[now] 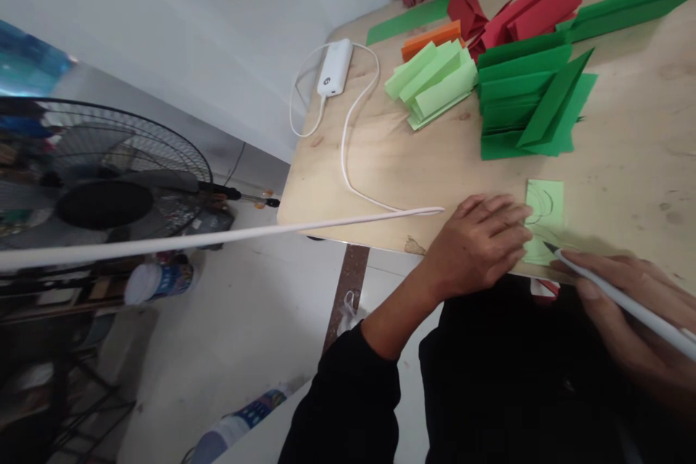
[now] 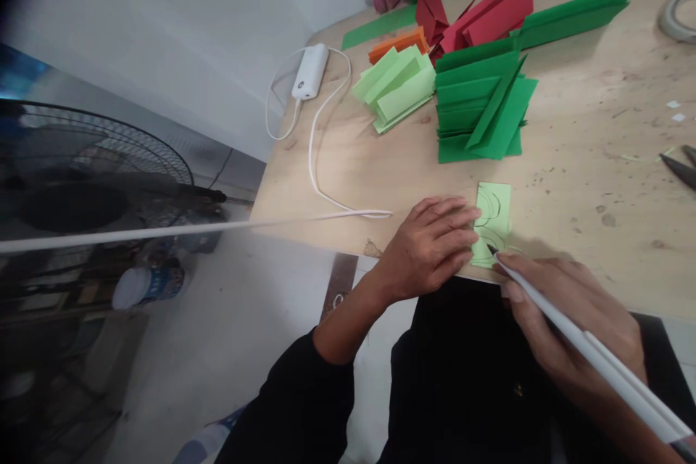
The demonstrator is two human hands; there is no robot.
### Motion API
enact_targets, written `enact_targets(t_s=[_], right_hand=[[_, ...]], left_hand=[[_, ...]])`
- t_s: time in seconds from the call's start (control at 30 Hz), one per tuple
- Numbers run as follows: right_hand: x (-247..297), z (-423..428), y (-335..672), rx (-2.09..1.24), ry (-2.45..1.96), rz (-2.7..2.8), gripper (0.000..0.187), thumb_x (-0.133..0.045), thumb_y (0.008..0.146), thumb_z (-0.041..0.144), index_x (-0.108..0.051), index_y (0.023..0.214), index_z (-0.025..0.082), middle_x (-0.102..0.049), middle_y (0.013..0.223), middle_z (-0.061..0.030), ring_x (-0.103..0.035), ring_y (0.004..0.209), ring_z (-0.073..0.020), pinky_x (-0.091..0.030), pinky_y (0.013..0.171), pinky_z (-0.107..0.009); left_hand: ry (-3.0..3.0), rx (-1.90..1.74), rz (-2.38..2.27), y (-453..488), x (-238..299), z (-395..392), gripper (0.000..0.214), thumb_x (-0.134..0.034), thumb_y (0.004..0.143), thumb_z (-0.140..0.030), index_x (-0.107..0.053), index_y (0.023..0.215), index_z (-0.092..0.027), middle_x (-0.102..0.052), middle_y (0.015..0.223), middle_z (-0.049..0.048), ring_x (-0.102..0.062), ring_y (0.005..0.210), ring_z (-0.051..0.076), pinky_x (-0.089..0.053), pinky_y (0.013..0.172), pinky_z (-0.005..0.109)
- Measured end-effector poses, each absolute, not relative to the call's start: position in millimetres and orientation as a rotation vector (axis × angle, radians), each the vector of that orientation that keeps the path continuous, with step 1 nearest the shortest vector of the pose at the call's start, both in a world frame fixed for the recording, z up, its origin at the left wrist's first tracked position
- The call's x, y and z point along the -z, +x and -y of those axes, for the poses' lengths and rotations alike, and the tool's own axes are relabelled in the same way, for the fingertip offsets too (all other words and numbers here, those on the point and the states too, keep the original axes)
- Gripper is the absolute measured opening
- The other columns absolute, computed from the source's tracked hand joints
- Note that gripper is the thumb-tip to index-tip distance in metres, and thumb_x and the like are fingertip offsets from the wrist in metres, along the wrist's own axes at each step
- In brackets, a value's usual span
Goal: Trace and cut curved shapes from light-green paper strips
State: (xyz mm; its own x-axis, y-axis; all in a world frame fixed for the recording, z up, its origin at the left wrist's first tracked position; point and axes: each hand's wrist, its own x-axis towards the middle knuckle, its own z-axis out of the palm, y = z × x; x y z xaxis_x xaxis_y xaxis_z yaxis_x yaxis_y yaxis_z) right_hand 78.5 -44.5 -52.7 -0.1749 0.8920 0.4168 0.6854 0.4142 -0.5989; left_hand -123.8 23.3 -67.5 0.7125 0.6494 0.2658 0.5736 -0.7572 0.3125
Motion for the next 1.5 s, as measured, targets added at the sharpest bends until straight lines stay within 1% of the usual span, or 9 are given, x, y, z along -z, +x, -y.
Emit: enact_targets(t_s=[0.23,0.3,0.4,0.7,0.87,1.0,1.13,1.27,1.5], right_hand=[[54,45,80,-0.346,-1.278,1.953,0.037,-0.058,0.08,0.018,-0.062,0.117,0.027,-0.071,0.099,-0.0029,-0.067,0.089,-0.0211,-0.049,0.083,-0.039],[53,44,79,-0.364,-1.292,1.945,0.037,-0.057,0.082,0.018,-0.061,0.117,0.028,-0.071,0.099,-0.0028,-0.066,0.088,-0.0208,-0.048,0.084,-0.039],[53,44,78,-0.36,-1.294,1.936,0.036,-0.057,0.082,0.018,-0.062,0.115,0.029,-0.071,0.097,-0.0021,-0.066,0.086,-0.0202,-0.048,0.081,-0.038],[49,43,77,-0.389,-1.282,1.939,0.033,-0.058,0.081,0.016,-0.063,0.112,0.027,-0.071,0.096,-0.0036,-0.066,0.088,-0.0212,-0.048,0.084,-0.039],[49,42,77,-0.388,-1.268,1.928,0.037,-0.057,0.081,0.017,-0.062,0.116,0.028,-0.071,0.097,-0.0033,-0.066,0.088,-0.0219,-0.05,0.08,-0.04],[55,43,78,-0.376,-1.253,1.909,0.042,-0.06,0.078,0.015,-0.062,0.118,0.029,-0.071,0.098,-0.0029,-0.066,0.088,-0.0226,-0.051,0.079,-0.04],[55,44,78,-0.358,-1.277,1.937,0.046,-0.06,0.078,0.012,-0.06,0.121,0.028,-0.07,0.102,-0.0047,-0.066,0.089,-0.023,-0.05,0.084,-0.042],[55,45,78,-0.343,-1.284,1.954,0.042,-0.06,0.08,0.014,-0.061,0.12,0.028,-0.071,0.102,-0.0054,-0.066,0.093,-0.0247,-0.049,0.088,-0.043],[59,44,78,-0.29,-1.301,1.933,0.043,-0.062,0.078,0.013,-0.061,0.118,0.027,-0.071,0.102,-0.0059,-0.066,0.096,-0.0255,-0.047,0.092,-0.044]], left_hand=[[2.698,-0.577,-0.976,-124,69,-23,0.033,-0.039,0.096,-0.032,-0.066,0.108,-0.018,-0.057,0.135,0.0044,-0.044,0.131,0.02,-0.028,0.112,0.039],[2.698,-0.574,-0.977,-124,69,-23,0.033,-0.039,0.096,-0.032,-0.066,0.108,-0.018,-0.057,0.135,0.0044,-0.044,0.131,0.02,-0.028,0.112,0.039],[2.698,-0.571,-0.979,-124,69,-23,0.033,-0.039,0.096,-0.032,-0.066,0.108,-0.018,-0.057,0.136,0.0048,-0.043,0.132,0.02,-0.028,0.112,0.039],[2.703,-0.509,-0.986,-123,68,-23,0.034,-0.037,0.096,-0.032,-0.064,0.111,-0.018,-0.055,0.137,0.0069,-0.041,0.134,0.021,-0.028,0.112,0.04],[2.7,-0.576,-0.982,-124,69,-23,0.033,-0.038,0.096,-0.032,-0.066,0.109,-0.017,-0.057,0.135,0.0053,-0.043,0.132,0.02,-0.027,0.112,0.039],[2.694,-0.546,-0.989,-124,68,-23,0.033,-0.039,0.096,-0.032,-0.065,0.109,-0.018,-0.057,0.136,0.0049,-0.042,0.132,0.02,-0.027,0.112,0.039],[2.685,-0.53,-0.995,-124,67,-23,0.033,-0.038,0.096,-0.032,-0.065,0.11,-0.018,-0.056,0.137,0.0051,-0.041,0.134,0.02,-0.027,0.112,0.039],[2.686,-0.521,-0.995,-124,66,-23,0.033,-0.038,0.096,-0.032,-0.065,0.11,-0.018,-0.056,0.136,0.0048,-0.041,0.134,0.019,-0.027,0.112,0.039],[2.684,-0.512,-0.993,-124,66,-23,0.033,-0.039,0.096,-0.032,-0.065,0.11,-0.018,-0.056,0.137,0.0058,-0.041,0.134,0.02,-0.028,0.112,0.04]])
